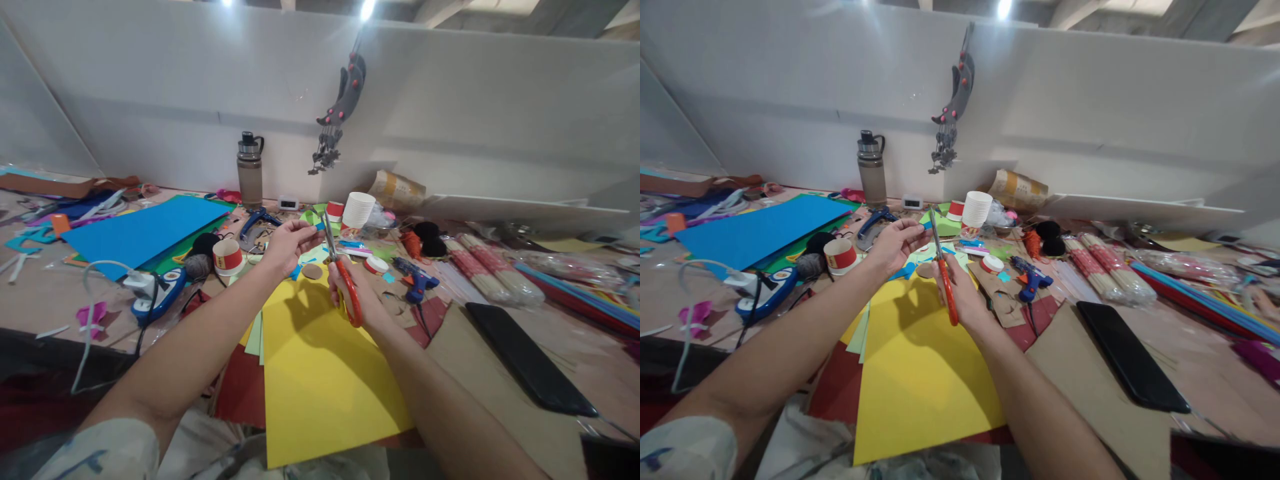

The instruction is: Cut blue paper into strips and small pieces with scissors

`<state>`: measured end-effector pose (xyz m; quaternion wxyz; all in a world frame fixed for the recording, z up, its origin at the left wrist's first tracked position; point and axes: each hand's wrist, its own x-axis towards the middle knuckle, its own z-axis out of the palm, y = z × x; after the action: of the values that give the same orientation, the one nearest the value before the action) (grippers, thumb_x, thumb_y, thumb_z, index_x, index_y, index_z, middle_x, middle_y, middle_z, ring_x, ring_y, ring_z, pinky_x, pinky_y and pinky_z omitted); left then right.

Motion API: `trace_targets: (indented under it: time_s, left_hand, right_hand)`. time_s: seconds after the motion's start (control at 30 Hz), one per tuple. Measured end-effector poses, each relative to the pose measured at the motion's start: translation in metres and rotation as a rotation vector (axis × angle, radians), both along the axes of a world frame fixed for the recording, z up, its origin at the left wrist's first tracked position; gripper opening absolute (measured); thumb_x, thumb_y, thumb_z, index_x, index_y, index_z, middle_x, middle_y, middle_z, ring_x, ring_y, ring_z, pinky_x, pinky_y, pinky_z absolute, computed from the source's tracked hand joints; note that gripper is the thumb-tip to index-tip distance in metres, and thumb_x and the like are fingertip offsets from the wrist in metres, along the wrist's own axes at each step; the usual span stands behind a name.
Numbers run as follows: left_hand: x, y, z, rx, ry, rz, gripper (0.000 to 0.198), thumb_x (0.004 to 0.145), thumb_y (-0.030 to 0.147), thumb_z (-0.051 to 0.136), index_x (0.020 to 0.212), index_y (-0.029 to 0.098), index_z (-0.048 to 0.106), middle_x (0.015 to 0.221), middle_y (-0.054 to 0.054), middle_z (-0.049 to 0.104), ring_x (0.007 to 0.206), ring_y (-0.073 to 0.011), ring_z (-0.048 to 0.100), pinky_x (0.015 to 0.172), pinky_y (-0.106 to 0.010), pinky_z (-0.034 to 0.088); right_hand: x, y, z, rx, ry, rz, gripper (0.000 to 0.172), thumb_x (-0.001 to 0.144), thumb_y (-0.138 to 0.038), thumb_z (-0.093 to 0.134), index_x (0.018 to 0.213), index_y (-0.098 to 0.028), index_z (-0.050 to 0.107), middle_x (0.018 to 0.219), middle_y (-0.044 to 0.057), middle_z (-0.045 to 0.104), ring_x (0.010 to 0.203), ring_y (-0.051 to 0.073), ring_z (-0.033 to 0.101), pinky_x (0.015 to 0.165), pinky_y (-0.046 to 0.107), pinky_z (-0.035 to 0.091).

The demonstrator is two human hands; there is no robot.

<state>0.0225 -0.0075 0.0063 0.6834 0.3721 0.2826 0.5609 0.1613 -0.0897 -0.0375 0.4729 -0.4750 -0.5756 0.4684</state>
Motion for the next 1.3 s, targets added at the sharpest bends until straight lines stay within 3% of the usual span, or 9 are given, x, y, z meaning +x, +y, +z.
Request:
trace_targets:
  time_s: [0.13,0.27,0.6,1.3]
  left_hand:
    - [-0.001,-0.001,-0.004,0.015,0.229,-0.056,0.017,0.068,0.012,0.073,0.08,0.014,0.061,0.073,-0.002,0.065,0.064,-0.0125,0.065,0.054,-0.022,0.046]
    - [0.0,0.0,-0.008,0.047,0.361,-0.131,0.016,0.064,0.015,0.077,0.076,0.012,0.066,0.069,-0.002,0.064,0.057,-0.0081,0.059,0.048,-0.019,0.038]
    - [-0.004,0.003,0.001,-0.15,0.089,-0.087,0.005,0.076,0.012,0.068,0.075,0.011,0.063,0.061,-0.001,0.063,0.053,-0.0084,0.06,0.05,-0.018,0.045]
    - [-0.003,-0.001,0.006,-0.122,0.079,-0.089,0.008,0.081,0.005,0.061,0.075,0.009,0.064,0.057,-0.002,0.061,0.05,-0.0077,0.058,0.052,-0.019,0.048]
  right_hand:
    - [-0.002,-0.002,0.006,0.027,0.022,-0.02,0.037,0.083,-0.059,0.053,0.089,-0.025,0.041,0.06,-0.009,0.043,0.04,0.008,0.042,0.037,0.02,0.036]
    - [-0.001,-0.001,0.007,0.021,0.034,-0.048,0.037,0.081,-0.06,0.055,0.088,-0.025,0.042,0.06,-0.008,0.044,0.04,0.007,0.041,0.037,0.02,0.036]
    - [0.001,-0.001,-0.006,0.002,0.0,-0.012,0.033,0.084,-0.056,0.053,0.091,-0.025,0.043,0.064,-0.008,0.045,0.045,0.006,0.043,0.04,0.019,0.033]
    - [-0.002,-0.004,-0.003,-0.049,0.037,0.013,0.034,0.082,-0.056,0.056,0.09,-0.026,0.044,0.062,-0.008,0.044,0.042,0.008,0.043,0.036,0.018,0.037]
